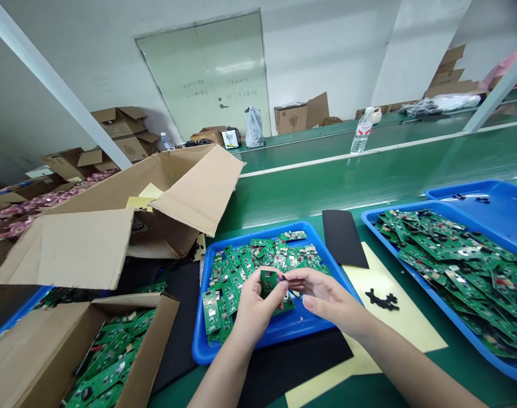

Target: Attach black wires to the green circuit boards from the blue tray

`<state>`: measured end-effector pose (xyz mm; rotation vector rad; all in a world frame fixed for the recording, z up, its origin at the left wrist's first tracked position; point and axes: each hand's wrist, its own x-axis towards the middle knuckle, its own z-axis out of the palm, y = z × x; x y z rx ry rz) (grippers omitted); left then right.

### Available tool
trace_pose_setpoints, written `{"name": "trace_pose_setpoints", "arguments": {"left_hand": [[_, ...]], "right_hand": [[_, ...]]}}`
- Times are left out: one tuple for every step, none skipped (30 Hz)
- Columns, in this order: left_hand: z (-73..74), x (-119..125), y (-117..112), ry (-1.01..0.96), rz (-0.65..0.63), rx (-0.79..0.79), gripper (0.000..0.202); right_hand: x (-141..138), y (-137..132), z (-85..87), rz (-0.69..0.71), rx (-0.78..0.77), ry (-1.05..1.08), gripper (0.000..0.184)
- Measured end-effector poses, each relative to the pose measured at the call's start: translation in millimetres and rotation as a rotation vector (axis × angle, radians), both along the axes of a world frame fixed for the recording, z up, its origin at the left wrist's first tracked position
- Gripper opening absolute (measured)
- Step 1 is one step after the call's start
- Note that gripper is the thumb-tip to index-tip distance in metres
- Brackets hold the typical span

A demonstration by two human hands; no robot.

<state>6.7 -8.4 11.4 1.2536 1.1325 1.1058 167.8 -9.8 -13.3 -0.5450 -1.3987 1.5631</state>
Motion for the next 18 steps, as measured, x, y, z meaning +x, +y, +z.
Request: {"name": "trace_pose_setpoints", "arguments": {"left_hand": [[0.4, -0.3, 0.1, 0.008, -0.001, 0.0, 0.022], [1.0, -0.6, 0.1, 0.015, -0.003, -0.004, 0.022], [1.8, -0.9, -0.1, 0.022, -0.004, -0.01, 0.022], [2.7, -1.1, -0.6, 0.027, -0.007, -0.018, 0.023], [3.7, -1.3, -1.2, 0.028, -0.012, -0.029, 0.024], [4.8, -1.4, -2.0, 0.025, -0.024, -0.044, 0.025], [5.8, -1.4, -2.9, 0.017, -0.045, -0.066, 0.025], [6.6, -1.3, -3.7, 0.005, -0.074, -0.092, 0.026], [7.3, -1.2, -4.5, -0.009, -0.108, -0.119, 0.026], [7.8, -1.2, -5.0, -0.025, -0.14, -0.144, 0.026], [8.0, -1.1, -5.4, -0.04, -0.168, -0.168, 0.026], [8.0, -1.2, -5.5, -0.057, -0.19, -0.189, 0.026], [7.8, -1.3, -5.4, -0.076, -0.204, -0.213, 0.026], [7.5, -1.4, -5.2, -0.099, -0.213, -0.242, 0.026], [7.2, -1.6, -4.9, -0.125, -0.223, -0.276, 0.026], [6.8, -1.6, -4.5, -0.152, -0.232, -0.312, 0.027], [6.5, -1.5, -4.1, -0.175, -0.24, -0.342, 0.028], [6.2, -1.4, -3.7, -0.192, -0.245, -0.363, 0.029]], "right_hand": [[0.1, -0.1, -0.4, 0.0, 0.003, -0.005, 0.035], [0.5, -0.3, -0.6, -0.004, 0.011, -0.019, 0.036], [1.3, -0.5, -0.6, -0.017, 0.028, -0.049, 0.036], [2.6, -0.7, -0.1, -0.039, 0.053, -0.098, 0.036], [4.2, -0.9, 0.8, -0.075, 0.088, -0.166, 0.035], [6.1, -1.0, 2.1, -0.12, 0.131, -0.245, 0.033], [8.0, -1.0, 3.4, -0.168, 0.179, -0.324, 0.03], [10.0, -0.9, 4.8, -0.212, 0.228, -0.391, 0.026], [11.8, -0.5, 5.8, -0.246, 0.276, -0.439, 0.023], [13.4, 0.0, 6.4, -0.271, 0.322, -0.466, 0.021], [14.9, 0.9, 6.5, -0.294, 0.375, -0.479, 0.021], [16.2, 1.9, 6.2, -0.318, 0.435, -0.488, 0.021], [17.4, 3.1, 5.7, -0.351, 0.506, -0.5, 0.02], [18.6, 4.4, 5.2, -0.386, 0.586, -0.515, 0.02], [19.7, 5.7, 4.7, -0.418, 0.67, -0.534, 0.019], [20.6, 6.9, 4.4, -0.445, 0.748, -0.554, 0.019], [21.3, 7.9, 4.4, -0.467, 0.811, -0.572, 0.019], [21.7, 8.6, 4.7, -0.484, 0.854, -0.587, 0.018]]}}
